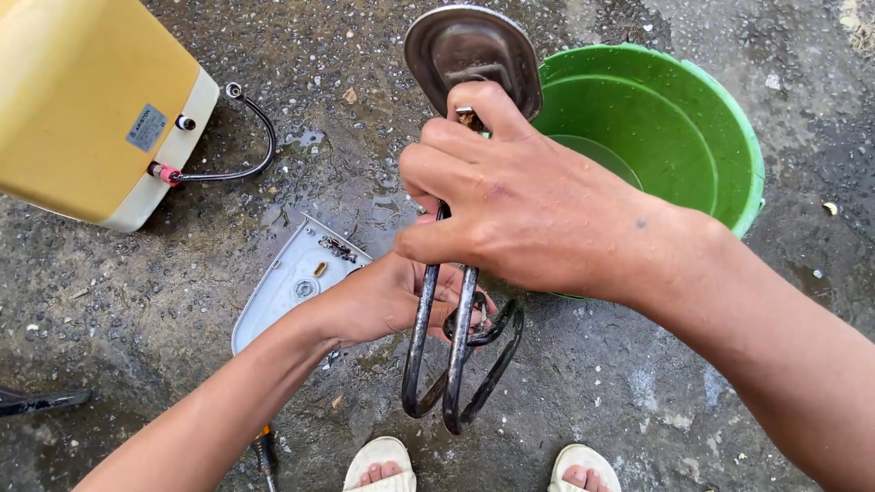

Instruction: Cleaning internal components of a water heater using a wet cloth and a bucket of water on a concrete floor.

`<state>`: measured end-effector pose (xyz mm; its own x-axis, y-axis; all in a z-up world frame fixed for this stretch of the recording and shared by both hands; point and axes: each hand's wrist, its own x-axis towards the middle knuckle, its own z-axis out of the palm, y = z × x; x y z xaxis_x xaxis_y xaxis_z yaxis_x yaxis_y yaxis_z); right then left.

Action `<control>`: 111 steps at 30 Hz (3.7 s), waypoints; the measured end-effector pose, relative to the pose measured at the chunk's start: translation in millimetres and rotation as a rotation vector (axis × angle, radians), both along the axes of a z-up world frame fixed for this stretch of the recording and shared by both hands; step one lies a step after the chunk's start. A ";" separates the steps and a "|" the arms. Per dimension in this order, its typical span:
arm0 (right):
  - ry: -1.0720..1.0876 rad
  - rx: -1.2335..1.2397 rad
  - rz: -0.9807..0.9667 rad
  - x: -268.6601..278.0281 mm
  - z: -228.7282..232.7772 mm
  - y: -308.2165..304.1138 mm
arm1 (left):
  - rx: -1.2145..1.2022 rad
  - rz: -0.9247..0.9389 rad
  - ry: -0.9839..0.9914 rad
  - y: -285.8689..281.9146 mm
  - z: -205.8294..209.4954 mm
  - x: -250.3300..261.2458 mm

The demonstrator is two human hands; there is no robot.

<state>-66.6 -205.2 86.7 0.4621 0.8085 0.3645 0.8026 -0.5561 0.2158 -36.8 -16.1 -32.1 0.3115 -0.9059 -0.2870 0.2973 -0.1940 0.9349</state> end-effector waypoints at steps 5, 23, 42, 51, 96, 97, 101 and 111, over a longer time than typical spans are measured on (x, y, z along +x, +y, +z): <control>0.036 0.014 0.004 0.2 -4.3 -0.7 | 0.060 -0.031 0.041 1.6 -8.3 -1.5; -0.200 -0.147 0.004 64.9 -12.6 -21.5 | -0.251 0.313 0.394 2.3 13.3 14.0; 1.493 -0.208 -0.869 55.4 -150.4 -118.7 | -0.158 0.420 -0.253 -8.4 -11.4 58.2; 1.491 -0.893 -0.722 80.8 -253.8 -113.1 | -0.233 0.460 -0.370 -32.8 -8.0 73.4; 0.369 0.664 -1.036 -75.0 -135.1 -204.0 | 0.682 -0.467 -1.501 -285.9 -263.6 123.4; 0.373 0.652 -1.038 -75.4 -133.3 -202.3 | 0.582 -0.489 -1.644 -279.8 -230.3 114.5; 0.376 0.628 -1.074 -78.4 -139.7 -202.2 | 0.357 -0.375 -1.899 -261.2 -139.0 96.8; 0.439 0.553 -1.078 -81.8 -130.5 -195.7 | 0.215 0.158 -2.049 -159.2 40.1 89.9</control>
